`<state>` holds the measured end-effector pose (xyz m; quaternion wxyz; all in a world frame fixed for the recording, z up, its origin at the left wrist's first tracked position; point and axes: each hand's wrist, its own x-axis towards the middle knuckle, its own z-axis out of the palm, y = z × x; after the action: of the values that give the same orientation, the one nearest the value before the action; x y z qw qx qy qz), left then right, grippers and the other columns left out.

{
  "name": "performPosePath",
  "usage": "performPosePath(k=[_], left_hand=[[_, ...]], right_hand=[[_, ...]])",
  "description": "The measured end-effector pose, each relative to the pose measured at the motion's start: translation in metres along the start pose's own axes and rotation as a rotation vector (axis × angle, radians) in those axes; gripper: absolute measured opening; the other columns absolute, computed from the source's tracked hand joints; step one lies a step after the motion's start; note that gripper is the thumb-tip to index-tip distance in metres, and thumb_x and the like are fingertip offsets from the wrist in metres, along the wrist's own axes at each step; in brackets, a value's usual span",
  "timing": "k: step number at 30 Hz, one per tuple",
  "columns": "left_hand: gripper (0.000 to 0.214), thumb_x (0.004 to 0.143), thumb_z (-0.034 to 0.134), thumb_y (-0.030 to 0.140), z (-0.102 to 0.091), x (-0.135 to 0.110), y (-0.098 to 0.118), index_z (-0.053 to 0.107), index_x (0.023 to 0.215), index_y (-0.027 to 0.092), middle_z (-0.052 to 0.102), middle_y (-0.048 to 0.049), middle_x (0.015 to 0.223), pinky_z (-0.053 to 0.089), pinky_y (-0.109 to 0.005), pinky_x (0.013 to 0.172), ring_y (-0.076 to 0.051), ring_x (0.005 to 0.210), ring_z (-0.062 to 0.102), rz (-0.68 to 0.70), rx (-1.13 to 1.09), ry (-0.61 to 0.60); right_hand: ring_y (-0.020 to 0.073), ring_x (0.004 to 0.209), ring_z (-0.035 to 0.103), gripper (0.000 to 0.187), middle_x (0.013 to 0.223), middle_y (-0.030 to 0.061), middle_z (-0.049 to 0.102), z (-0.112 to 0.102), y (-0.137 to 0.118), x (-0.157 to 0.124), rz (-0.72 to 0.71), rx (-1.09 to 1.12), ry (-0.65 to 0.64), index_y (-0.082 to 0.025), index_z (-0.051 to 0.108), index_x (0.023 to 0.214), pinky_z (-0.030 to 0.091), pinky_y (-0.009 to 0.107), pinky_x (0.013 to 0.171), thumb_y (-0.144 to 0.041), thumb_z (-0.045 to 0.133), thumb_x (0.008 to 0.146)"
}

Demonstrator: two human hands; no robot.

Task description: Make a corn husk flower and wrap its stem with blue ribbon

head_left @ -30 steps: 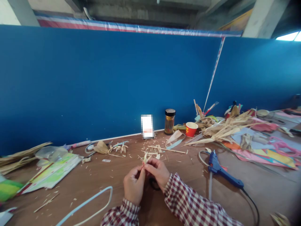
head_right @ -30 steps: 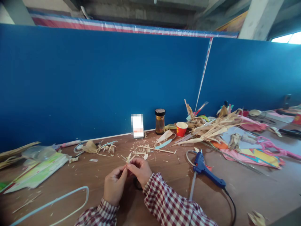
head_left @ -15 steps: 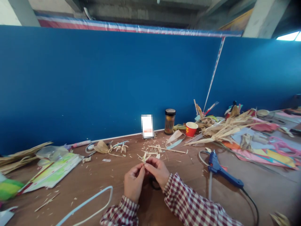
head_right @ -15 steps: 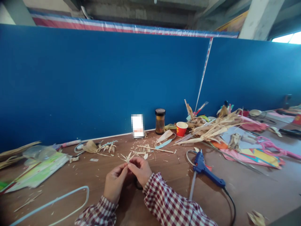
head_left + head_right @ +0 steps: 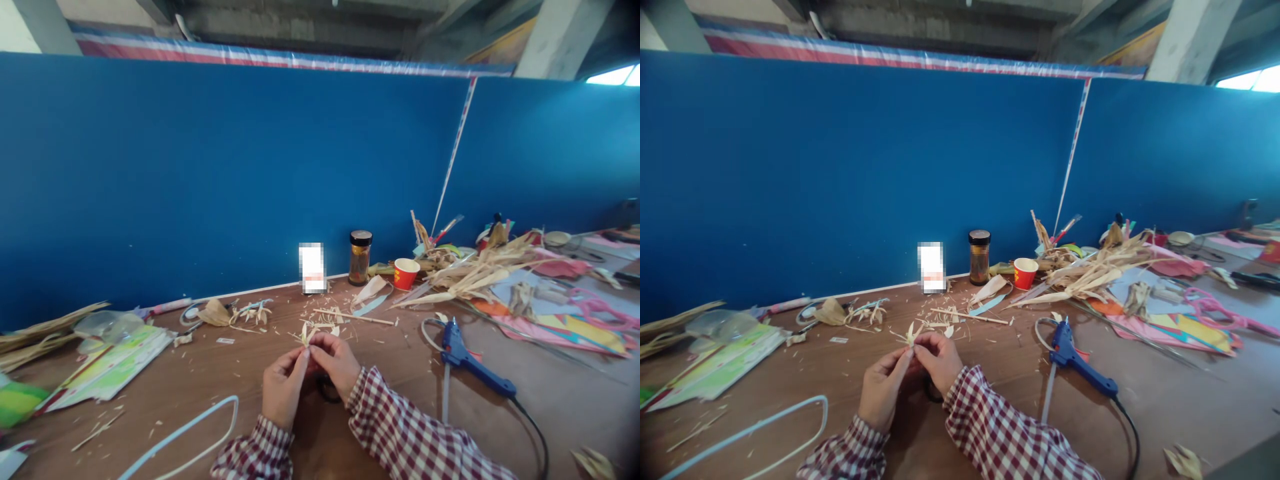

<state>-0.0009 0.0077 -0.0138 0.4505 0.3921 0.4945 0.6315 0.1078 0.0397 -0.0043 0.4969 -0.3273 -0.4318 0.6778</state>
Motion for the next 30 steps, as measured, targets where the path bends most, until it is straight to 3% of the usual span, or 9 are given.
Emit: performPosePath(k=[6, 11, 17, 25, 30], left_hand=[[0.029, 0.064, 0.068, 0.033, 0.001, 0.001, -0.001, 0.070, 0.083, 0.012, 0.071, -0.0090, 0.081, 0.054, -0.035, 0.071, -0.023, 0.074, 0.066, -0.045, -0.057, -0.029], [0.031, 0.061, 0.070, 0.033, 0.003, 0.002, 0.002, 0.069, 0.084, 0.012, 0.071, -0.0084, 0.082, 0.053, -0.036, 0.073, -0.022, 0.074, 0.066, -0.104, -0.176, 0.022], [0.030, 0.058, 0.073, 0.026, 0.002, 0.005, 0.000, 0.068, 0.085, 0.013, 0.071, -0.0067, 0.078, 0.053, -0.031, 0.073, -0.019, 0.074, 0.066, -0.160, -0.227, 0.059], [0.036, 0.059, 0.071, 0.033, 0.003, 0.001, 0.008, 0.068, 0.088, 0.012, 0.071, -0.0070, 0.076, 0.054, -0.027, 0.059, -0.018, 0.066, 0.066, -0.170, -0.082, 0.038], [0.035, 0.060, 0.070, 0.036, 0.002, 0.001, 0.004, 0.070, 0.087, 0.013, 0.071, -0.0055, 0.072, 0.054, -0.027, 0.059, -0.017, 0.063, 0.065, -0.126, -0.025, 0.006]], right_hand=[[0.0133, 0.061, 0.058, 0.029, 0.069, 0.0005, 0.061, 0.002, -0.001, -0.001, -0.010, -0.003, 0.012, -0.015, 0.058, 0.079, 0.048, 0.029, 0.061, -0.034, 0.070, 0.061], [0.0135, 0.065, 0.059, 0.025, 0.078, 0.0011, 0.061, 0.006, -0.008, -0.005, -0.055, -0.034, -0.008, -0.017, 0.057, 0.083, 0.048, 0.027, 0.060, -0.031, 0.067, 0.064], [0.0135, 0.059, 0.057, 0.009, 0.066, -0.0001, 0.058, 0.008, -0.016, -0.012, -0.265, -0.352, 0.099, -0.019, 0.054, 0.076, 0.045, 0.026, 0.057, -0.028, 0.056, 0.075], [0.0146, 0.060, 0.055, 0.012, 0.068, 0.0015, 0.060, 0.007, -0.017, -0.015, -0.334, -0.508, 0.114, -0.020, 0.060, 0.075, 0.042, 0.027, 0.057, -0.031, 0.054, 0.077], [0.0146, 0.059, 0.054, 0.012, 0.067, 0.0019, 0.060, 0.006, -0.016, -0.014, -0.340, -0.504, 0.118, -0.020, 0.061, 0.074, 0.041, 0.027, 0.057, -0.030, 0.055, 0.076]])
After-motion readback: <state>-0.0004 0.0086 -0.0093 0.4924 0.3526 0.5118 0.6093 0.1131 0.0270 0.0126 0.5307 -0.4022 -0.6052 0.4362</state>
